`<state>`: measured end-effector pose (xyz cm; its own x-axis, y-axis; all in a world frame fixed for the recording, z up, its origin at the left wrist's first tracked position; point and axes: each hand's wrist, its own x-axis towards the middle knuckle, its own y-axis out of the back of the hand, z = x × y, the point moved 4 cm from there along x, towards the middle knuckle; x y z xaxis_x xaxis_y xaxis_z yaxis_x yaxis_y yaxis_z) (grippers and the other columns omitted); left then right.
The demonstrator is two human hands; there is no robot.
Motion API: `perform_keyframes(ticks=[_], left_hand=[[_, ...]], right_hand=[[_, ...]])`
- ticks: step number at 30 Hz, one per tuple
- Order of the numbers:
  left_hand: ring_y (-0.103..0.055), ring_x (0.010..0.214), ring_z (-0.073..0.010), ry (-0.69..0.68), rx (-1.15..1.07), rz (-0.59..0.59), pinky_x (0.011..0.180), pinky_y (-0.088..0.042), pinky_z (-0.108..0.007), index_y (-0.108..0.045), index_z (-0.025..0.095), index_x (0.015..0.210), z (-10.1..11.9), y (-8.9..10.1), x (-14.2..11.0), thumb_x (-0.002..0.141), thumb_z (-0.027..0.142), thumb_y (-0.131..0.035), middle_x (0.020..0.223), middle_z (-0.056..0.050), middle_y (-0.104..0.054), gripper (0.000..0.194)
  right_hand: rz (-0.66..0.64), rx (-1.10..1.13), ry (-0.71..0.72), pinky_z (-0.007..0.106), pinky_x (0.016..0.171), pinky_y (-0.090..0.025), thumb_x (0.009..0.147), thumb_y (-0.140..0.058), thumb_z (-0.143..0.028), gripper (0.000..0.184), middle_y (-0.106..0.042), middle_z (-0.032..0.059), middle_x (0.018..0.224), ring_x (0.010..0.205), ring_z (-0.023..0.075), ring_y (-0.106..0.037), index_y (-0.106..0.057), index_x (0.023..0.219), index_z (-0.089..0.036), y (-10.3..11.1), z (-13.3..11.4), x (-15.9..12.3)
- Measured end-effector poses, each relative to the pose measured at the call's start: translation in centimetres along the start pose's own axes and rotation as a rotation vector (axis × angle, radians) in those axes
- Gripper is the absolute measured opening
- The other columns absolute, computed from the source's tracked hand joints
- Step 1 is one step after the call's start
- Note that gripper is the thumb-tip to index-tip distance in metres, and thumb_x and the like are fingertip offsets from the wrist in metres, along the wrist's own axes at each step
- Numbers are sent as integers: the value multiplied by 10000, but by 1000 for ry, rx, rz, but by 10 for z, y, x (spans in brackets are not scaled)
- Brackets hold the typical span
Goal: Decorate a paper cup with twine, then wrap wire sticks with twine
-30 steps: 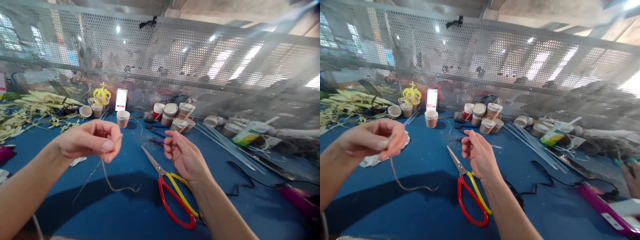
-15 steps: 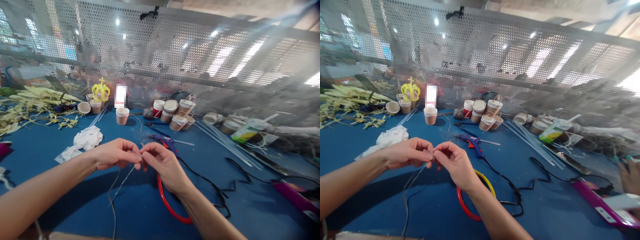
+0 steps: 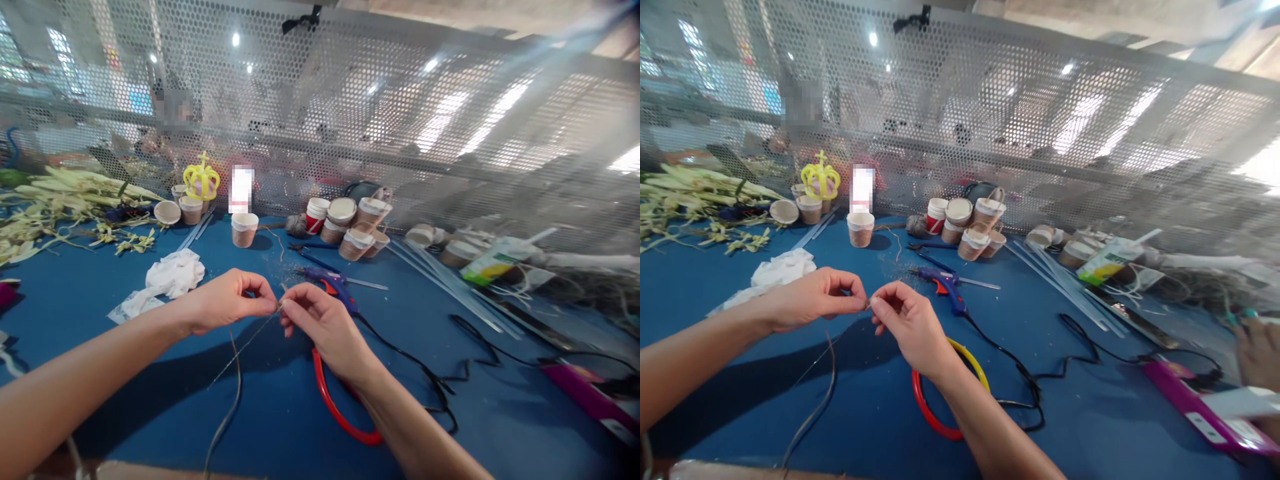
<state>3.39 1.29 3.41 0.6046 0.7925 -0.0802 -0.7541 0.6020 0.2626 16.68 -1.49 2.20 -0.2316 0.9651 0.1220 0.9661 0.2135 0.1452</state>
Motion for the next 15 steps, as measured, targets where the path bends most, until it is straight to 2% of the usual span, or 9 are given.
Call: perform_keyframes(ticks=[4,10,15], left_hand=[[-420,588,-80,-23,24,30,587,-323,-216,-570,136,648,-2,-1,0,683,254,-562,616,40,-519,123],[-390,538,-77,-13,40,76,534,-303,-212,-550,141,622,-7,-3,2,659,243,-571,563,53,-472,111],[-389,542,-72,-14,-31,42,536,-303,-208,-558,139,631,-8,-5,3,663,232,-575,578,47,-484,100]], right_hand=[[18,-66,3,216,547,-448,761,-542,-295,138,-518,-32,605,536,73,-502,-528,740,-159,0,0,0],[26,-96,16,222,539,-455,753,-549,-302,145,-504,-33,589,539,80,-485,-527,720,-163,0,2,0],[17,14,6,236,548,-462,757,-546,-335,176,-535,-17,609,570,92,-511,-548,761,-159,1,3,1]])
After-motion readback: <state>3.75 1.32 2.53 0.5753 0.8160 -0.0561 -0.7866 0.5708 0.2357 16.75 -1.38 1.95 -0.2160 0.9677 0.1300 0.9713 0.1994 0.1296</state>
